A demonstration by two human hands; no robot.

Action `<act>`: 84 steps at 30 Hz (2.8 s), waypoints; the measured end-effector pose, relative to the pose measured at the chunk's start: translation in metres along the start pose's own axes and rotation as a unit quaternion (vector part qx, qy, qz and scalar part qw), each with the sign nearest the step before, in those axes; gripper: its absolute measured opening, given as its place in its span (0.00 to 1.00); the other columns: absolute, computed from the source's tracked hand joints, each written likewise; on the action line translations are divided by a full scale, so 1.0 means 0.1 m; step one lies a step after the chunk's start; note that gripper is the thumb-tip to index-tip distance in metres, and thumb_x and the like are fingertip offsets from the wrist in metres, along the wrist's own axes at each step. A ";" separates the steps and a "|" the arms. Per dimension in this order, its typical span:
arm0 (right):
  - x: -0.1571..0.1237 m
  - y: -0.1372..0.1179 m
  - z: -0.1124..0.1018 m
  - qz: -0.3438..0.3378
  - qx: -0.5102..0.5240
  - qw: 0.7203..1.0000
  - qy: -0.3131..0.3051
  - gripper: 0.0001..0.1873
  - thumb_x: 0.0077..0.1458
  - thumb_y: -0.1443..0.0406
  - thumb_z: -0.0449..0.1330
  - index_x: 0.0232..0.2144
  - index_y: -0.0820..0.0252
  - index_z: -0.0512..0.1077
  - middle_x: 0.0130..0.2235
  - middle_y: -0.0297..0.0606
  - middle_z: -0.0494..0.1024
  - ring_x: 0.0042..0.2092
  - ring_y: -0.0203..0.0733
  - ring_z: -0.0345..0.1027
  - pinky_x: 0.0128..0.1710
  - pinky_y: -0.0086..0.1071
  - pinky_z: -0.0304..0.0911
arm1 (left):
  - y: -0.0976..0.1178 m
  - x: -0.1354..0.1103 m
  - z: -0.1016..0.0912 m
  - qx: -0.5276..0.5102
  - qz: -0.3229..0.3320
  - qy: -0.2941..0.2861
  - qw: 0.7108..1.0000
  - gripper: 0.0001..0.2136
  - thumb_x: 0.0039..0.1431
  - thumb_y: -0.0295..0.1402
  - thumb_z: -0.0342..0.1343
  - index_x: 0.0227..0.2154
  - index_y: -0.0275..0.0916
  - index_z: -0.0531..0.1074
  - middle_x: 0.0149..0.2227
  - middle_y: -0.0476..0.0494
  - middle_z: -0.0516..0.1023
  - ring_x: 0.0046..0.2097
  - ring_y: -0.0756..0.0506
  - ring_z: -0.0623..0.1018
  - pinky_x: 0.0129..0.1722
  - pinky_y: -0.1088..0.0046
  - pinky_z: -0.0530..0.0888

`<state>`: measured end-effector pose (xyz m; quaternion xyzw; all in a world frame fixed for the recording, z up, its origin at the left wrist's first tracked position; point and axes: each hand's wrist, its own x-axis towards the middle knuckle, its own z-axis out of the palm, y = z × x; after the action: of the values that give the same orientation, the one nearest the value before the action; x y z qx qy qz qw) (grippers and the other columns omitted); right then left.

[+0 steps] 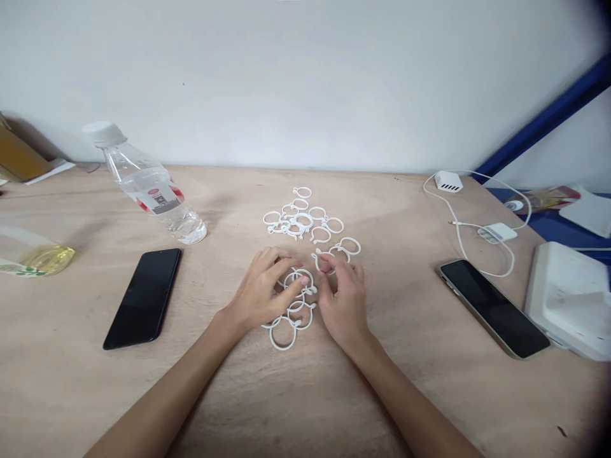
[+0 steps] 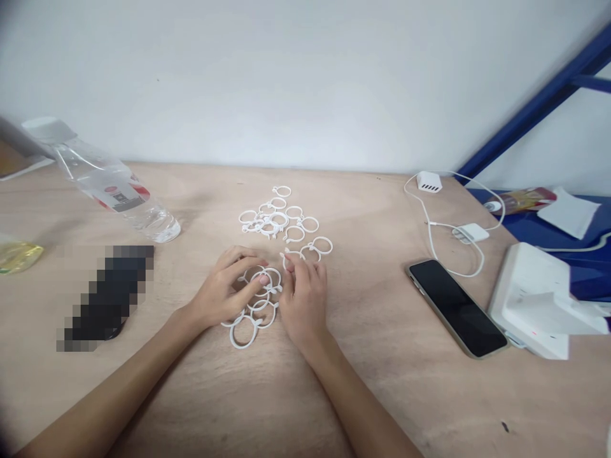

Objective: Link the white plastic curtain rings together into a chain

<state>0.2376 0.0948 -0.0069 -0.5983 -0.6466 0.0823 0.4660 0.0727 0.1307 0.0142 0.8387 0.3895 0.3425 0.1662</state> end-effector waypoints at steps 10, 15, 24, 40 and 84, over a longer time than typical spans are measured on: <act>-0.10 -0.03 0.04 -0.084 0.195 0.977 -0.016 0.20 0.59 0.72 0.54 0.52 0.50 0.62 0.41 0.37 0.74 0.39 0.39 0.70 0.39 0.36 0.69 | 0.09 0.03 0.04 -0.175 -0.034 -0.069 0.982 0.15 0.64 0.35 0.50 0.52 0.39 0.69 0.54 0.40 0.74 0.54 0.43 0.74 0.54 0.66 0.70; -0.13 -0.02 0.07 -0.043 0.263 0.963 -0.027 0.19 0.61 0.70 0.53 0.53 0.49 0.62 0.45 0.39 0.73 0.43 0.40 0.72 0.44 0.38 0.71 | 0.17 0.06 0.02 -0.236 -0.051 -0.069 0.968 0.14 0.64 0.34 0.51 0.50 0.39 0.72 0.52 0.40 0.76 0.52 0.44 0.75 0.53 0.69 0.71; -0.09 -0.09 0.00 0.084 0.397 0.912 -0.056 0.17 0.60 0.66 0.55 0.51 0.50 0.60 0.37 0.35 0.73 0.43 0.40 0.72 0.44 0.39 0.70 | 0.10 0.04 0.05 -0.244 -0.055 -0.010 0.968 0.10 0.62 0.31 0.54 0.41 0.40 0.79 0.46 0.39 0.79 0.49 0.44 0.77 0.51 0.65 0.74; -0.03 -0.05 -0.01 0.096 0.306 0.947 -0.019 0.08 0.58 0.62 0.58 0.39 0.54 0.75 0.38 0.36 0.79 0.38 0.38 0.73 0.38 0.33 0.70 | 0.08 -0.01 0.01 -0.083 0.001 0.026 0.996 0.27 0.57 0.37 0.60 0.58 0.41 0.61 0.54 0.36 0.70 0.49 0.43 0.74 0.50 0.61 0.73; 0.15 0.11 -0.12 0.234 0.195 0.952 -0.040 0.15 0.57 0.54 0.56 0.36 0.60 0.72 0.33 0.39 0.80 0.37 0.44 0.72 0.37 0.36 0.64 | 0.01 0.00 0.01 -0.007 -0.005 -0.059 0.998 0.19 0.63 0.37 0.51 0.56 0.38 0.64 0.54 0.38 0.73 0.55 0.41 0.72 0.55 0.58 0.68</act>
<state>0.2556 0.1052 0.0002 -0.6266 -0.4780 0.3373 0.5150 0.0744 0.1304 0.0140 0.8543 0.3811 0.2940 0.1963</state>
